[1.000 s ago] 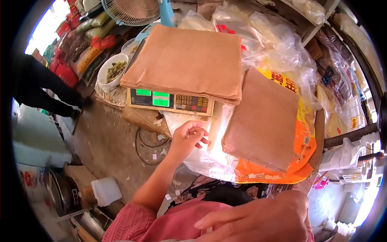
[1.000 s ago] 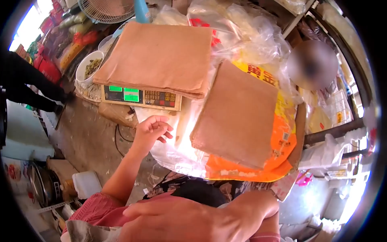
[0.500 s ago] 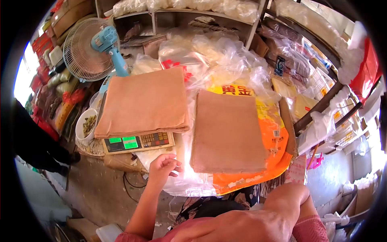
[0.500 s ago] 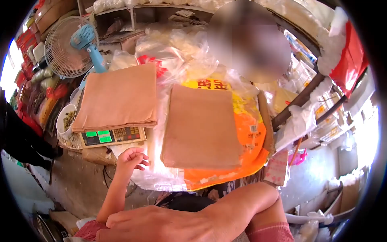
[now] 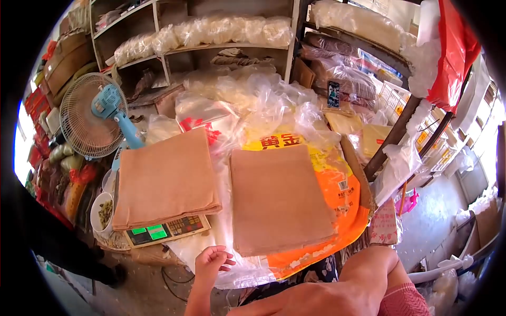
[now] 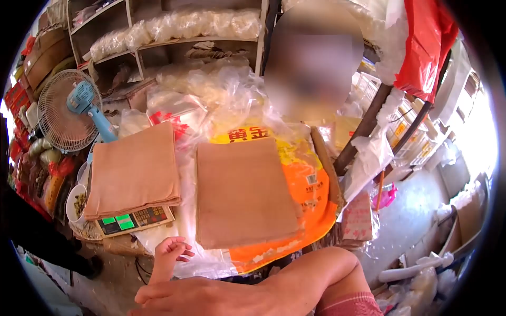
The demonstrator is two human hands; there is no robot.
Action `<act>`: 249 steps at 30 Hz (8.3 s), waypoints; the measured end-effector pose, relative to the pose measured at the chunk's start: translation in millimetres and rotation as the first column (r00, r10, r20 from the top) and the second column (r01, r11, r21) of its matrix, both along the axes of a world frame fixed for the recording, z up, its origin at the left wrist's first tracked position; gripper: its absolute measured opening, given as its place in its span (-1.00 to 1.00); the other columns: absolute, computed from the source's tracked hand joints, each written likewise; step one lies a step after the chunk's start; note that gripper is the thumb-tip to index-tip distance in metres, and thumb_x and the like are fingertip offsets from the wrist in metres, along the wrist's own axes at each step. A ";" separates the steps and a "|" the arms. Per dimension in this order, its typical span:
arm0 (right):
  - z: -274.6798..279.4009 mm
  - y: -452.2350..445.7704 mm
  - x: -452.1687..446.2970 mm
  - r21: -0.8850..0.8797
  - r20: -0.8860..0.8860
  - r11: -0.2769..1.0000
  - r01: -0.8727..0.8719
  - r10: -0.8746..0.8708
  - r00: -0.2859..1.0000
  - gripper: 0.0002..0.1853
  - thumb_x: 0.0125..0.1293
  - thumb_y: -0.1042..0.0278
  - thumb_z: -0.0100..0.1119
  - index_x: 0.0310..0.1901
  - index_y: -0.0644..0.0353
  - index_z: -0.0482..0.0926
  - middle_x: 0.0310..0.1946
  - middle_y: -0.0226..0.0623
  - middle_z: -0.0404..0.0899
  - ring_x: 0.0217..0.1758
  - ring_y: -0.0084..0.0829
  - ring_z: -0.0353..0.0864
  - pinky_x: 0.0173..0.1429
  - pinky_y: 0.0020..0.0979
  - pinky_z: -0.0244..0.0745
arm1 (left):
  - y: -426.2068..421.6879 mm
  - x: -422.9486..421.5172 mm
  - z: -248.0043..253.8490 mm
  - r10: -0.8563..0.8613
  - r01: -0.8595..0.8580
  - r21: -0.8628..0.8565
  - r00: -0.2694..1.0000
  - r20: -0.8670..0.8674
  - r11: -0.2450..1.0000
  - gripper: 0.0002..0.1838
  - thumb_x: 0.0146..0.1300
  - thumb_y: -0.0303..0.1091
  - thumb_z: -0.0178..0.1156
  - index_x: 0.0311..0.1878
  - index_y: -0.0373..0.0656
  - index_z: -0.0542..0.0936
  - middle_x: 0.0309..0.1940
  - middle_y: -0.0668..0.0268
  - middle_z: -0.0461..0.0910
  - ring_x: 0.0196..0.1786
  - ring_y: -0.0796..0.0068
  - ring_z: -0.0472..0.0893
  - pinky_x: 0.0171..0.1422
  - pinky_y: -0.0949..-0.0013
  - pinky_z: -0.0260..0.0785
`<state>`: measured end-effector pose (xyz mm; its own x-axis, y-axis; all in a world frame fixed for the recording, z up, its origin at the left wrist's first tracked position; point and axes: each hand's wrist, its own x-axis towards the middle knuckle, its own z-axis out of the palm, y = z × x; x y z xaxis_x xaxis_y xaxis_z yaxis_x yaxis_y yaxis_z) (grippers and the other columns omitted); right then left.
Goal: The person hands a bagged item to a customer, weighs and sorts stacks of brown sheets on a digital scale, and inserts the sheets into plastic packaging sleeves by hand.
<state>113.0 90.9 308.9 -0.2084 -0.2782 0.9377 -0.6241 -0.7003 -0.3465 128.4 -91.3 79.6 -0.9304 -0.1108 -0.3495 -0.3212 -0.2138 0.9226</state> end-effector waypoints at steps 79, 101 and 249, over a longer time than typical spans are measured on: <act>-72.4 -205.9 -266.8 0.379 -0.809 0.186 0.907 -0.410 0.422 -0.77 -0.01 0.44 0.00 -0.29 0.02 0.58 -0.41 -0.14 0.58 -0.29 -0.05 0.56 -0.26 -0.12 0.42 | -159.8 -139.8 7.0 -0.120 -0.368 -0.926 0.919 -0.376 0.087 -0.55 0.31 -0.10 -0.09 0.23 0.01 0.40 0.28 0.06 0.21 0.31 -0.10 0.20 0.31 -0.16 0.07; 137.2 114.3 -329.5 0.368 -0.862 -0.368 0.854 -0.479 0.165 -0.78 -0.14 0.51 0.29 -0.40 0.26 0.48 -0.42 -0.27 0.50 -0.29 -0.41 0.48 -0.23 -0.40 0.40 | -9.7 -32.7 8.0 -0.239 -0.441 -0.575 0.611 -0.755 0.689 -0.72 0.06 -0.59 0.11 -0.11 -0.20 0.54 -0.13 0.11 0.56 -0.03 0.11 0.54 0.04 0.20 0.42; -204.1 220.8 -185.6 0.556 0.800 0.830 -0.032 -0.524 0.292 -0.52 0.14 0.50 0.18 0.14 0.27 0.39 -0.02 -0.29 0.55 -0.01 -0.40 0.57 0.12 -0.37 0.45 | 51.7 -43.4 -11.7 0.370 -0.200 0.478 0.882 -0.292 0.855 -0.55 0.07 -0.59 0.18 0.10 -0.28 0.42 -0.09 0.28 0.51 -0.05 0.47 0.52 0.03 0.40 0.41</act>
<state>-72.6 311.7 104.8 -0.9482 -0.2979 -0.1102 0.1718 -0.1892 -0.9668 85.0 -39.5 67.9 -0.9475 -0.3117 -0.0707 0.1532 -0.6369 0.7556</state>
